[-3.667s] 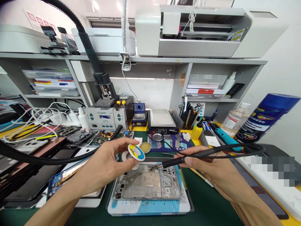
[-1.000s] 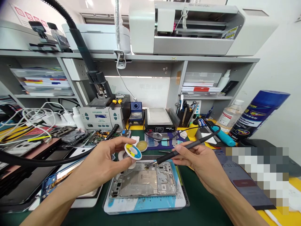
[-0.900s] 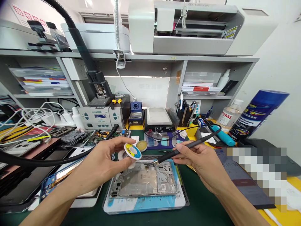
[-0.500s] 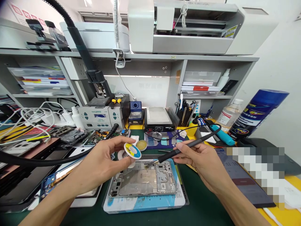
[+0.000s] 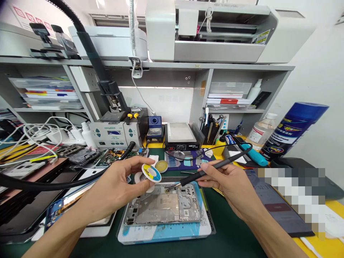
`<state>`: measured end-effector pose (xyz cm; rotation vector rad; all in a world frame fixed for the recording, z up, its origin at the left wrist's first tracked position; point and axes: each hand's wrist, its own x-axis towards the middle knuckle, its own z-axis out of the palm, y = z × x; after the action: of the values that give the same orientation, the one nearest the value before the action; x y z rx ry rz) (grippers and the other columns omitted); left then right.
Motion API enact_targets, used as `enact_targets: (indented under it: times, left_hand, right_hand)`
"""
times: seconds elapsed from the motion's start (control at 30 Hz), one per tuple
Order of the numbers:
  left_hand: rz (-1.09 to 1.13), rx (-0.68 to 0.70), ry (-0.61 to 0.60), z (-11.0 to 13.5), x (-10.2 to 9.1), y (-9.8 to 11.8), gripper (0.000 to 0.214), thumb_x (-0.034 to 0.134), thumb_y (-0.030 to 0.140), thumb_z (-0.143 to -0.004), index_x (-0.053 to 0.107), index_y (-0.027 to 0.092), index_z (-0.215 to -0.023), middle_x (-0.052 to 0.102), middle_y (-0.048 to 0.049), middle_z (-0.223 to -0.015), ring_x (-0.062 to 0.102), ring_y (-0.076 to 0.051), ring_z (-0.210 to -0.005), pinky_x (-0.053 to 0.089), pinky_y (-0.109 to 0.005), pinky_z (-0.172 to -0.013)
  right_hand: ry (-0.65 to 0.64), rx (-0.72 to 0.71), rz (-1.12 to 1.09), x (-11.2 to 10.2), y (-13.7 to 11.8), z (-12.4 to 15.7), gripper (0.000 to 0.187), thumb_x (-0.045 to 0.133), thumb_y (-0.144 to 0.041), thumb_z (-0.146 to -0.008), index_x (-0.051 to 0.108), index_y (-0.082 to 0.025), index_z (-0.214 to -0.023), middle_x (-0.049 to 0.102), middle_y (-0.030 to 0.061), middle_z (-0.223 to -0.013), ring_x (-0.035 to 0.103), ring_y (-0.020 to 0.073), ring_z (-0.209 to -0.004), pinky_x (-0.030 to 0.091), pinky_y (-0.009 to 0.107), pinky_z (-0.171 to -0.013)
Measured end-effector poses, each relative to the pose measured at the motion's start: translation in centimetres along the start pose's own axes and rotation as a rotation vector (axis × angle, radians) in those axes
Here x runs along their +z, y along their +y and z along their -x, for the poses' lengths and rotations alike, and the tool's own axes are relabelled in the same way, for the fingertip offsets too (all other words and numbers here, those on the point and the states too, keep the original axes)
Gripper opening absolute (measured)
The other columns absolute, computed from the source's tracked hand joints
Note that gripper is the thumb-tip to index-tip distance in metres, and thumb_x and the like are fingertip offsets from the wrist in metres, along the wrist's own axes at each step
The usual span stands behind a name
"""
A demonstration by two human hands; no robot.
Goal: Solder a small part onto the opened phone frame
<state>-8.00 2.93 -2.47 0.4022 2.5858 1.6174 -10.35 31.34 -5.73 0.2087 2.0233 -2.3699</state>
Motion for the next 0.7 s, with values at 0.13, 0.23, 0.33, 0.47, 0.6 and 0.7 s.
enact_targets:
  times: [0.13,0.23,0.33,0.47,0.6,0.7]
  left_hand:
    - [0.01,0.006,-0.011,-0.04,-0.02,-0.08,0.024,0.068,0.029,-0.086,0.067,0.027,-0.11,0.069,0.0023,-0.091,0.068,-0.024,-0.098,0.049,-0.032,-0.081]
    - [0.026,0.025,-0.018,-0.05,-0.07,-0.18,0.023,0.068,0.028,-0.087,0.067,0.027,-0.11,0.07,0.0029,-0.094,0.068,-0.022,-0.097,0.048,-0.03,-0.08]
    - [0.032,0.033,-0.017,0.0,-0.11,-0.28,0.021,0.068,0.028,-0.088,0.067,0.027,-0.109,0.069,0.0024,-0.092,0.068,-0.023,-0.099,0.049,-0.03,-0.081]
    - [0.038,0.029,-0.017,0.06,-0.11,-0.42,0.022,0.069,0.028,-0.087,0.067,0.027,-0.109,0.07,0.0013,-0.093,0.068,-0.024,-0.099,0.05,-0.03,-0.08]
    - [0.086,0.053,-0.033,-0.04,-0.2,-0.45,0.021,0.068,0.024,-0.088,0.067,0.026,-0.109,0.072,0.0015,-0.098,0.068,-0.021,-0.101,0.05,-0.029,-0.084]
    - [0.165,0.05,-0.065,-0.18,-0.31,-0.45,0.023,0.068,0.025,-0.09,0.066,0.025,-0.113,0.074,0.0,-0.105,0.068,-0.02,-0.103,0.049,-0.03,-0.088]
  right_hand:
    - [-0.003,0.002,-0.006,-0.02,-0.03,0.03,0.038,0.099,-0.039,-0.063,0.079,-0.016,-0.086,0.083,0.0059,-0.084,0.079,0.0215,-0.075,0.071,0.026,-0.068]
    - [0.002,0.005,-0.01,-0.05,-0.04,0.03,0.038,0.099,-0.039,-0.062,0.08,-0.016,-0.086,0.082,0.0055,-0.084,0.079,0.0214,-0.075,0.071,0.026,-0.069]
    - [0.002,0.009,-0.01,-0.06,-0.03,0.08,0.038,0.099,-0.039,-0.062,0.08,-0.016,-0.085,0.082,0.0056,-0.084,0.079,0.0215,-0.076,0.071,0.026,-0.07]
    - [0.006,0.013,-0.011,-0.04,0.01,0.17,0.038,0.1,-0.04,-0.06,0.08,-0.017,-0.084,0.082,0.0046,-0.082,0.079,0.0211,-0.074,0.071,0.026,-0.069]
    - [0.013,0.021,-0.013,0.1,-0.06,0.19,0.04,0.1,-0.041,-0.06,0.079,-0.017,-0.083,0.083,0.0051,-0.082,0.078,0.0199,-0.07,0.07,0.025,-0.068]
    - [0.022,0.03,-0.004,0.18,-0.16,0.15,0.04,0.099,-0.042,-0.06,0.079,-0.016,-0.084,0.083,0.0057,-0.079,0.079,0.0203,-0.069,0.07,0.025,-0.068]
